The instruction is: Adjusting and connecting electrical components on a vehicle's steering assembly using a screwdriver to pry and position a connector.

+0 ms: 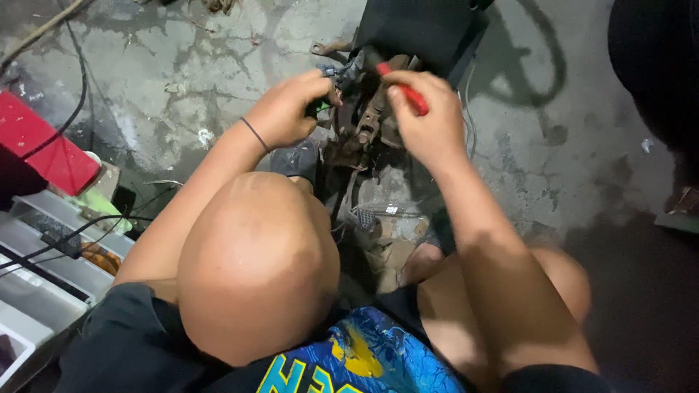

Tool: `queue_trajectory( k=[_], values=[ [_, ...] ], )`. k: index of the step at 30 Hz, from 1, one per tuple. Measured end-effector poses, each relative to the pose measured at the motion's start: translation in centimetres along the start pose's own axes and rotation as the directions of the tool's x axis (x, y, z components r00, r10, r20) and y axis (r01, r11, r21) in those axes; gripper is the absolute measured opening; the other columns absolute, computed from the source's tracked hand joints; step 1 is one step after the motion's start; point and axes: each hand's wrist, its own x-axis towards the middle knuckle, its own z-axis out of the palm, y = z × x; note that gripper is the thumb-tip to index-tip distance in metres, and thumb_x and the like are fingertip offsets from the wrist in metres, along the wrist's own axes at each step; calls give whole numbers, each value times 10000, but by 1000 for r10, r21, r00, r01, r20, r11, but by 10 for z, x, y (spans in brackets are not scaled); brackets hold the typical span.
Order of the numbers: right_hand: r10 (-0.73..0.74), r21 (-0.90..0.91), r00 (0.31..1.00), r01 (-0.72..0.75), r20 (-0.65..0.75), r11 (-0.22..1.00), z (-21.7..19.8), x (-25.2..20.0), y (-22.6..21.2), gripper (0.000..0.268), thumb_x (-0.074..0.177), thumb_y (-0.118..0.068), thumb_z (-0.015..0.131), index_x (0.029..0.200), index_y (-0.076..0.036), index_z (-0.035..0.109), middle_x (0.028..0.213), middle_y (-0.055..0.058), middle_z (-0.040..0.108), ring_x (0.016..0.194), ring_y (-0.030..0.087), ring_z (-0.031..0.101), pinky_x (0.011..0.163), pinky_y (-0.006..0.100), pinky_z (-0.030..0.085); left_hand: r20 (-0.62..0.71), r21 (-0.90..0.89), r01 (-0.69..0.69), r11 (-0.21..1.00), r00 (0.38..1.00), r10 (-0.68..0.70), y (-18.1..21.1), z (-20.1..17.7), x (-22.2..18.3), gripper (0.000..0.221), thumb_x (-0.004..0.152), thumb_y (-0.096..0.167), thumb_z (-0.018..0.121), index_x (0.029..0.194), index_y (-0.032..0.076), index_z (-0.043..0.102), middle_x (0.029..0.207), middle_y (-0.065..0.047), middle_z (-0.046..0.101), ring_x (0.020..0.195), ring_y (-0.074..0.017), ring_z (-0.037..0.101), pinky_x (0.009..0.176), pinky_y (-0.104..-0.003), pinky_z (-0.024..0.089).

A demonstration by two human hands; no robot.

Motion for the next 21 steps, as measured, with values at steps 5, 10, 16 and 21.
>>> queue_trajectory(
  k=[5,10,16,21],
  values=[
    [152,108,975,-171,161,979,3,3,-4,209,990,-220,623,1146,-252,757,1077,20,725,903,170,607,790,342,468,38,15,9,1000,999,-10,-1,-3,2,504,670,-118,563,1081,167,624,1065,-75,574,921,-320,565,691,-430,413],
    [-98,152,993,107,-61,983,13,-4,12,140,981,-150,700,1090,-181,783,949,132,719,947,370,678,878,463,506,45,79,50,996,998,-54,5,-4,0,418,740,-85,738,1042,140,558,1026,-125,582,999,-500,628,847,-593,527],
    [-151,-38,988,150,-33,988,7,6,24,154,936,-126,742,1058,-208,786,958,39,742,933,333,666,892,457,520,84,74,66,995,994,-72,-6,5,5,405,729,-94,732,1029,133,580,1028,-101,592,1034,-457,644,875,-563,514],
    [-179,-58,984,178,-14,982,4,6,8,170,925,-120,738,1067,-202,783,960,43,743,940,333,656,885,462,518,69,49,82,995,994,-85,-8,6,4,385,729,-85,722,1003,138,568,1028,-122,582,1014,-495,629,861,-588,514]
  ],
)
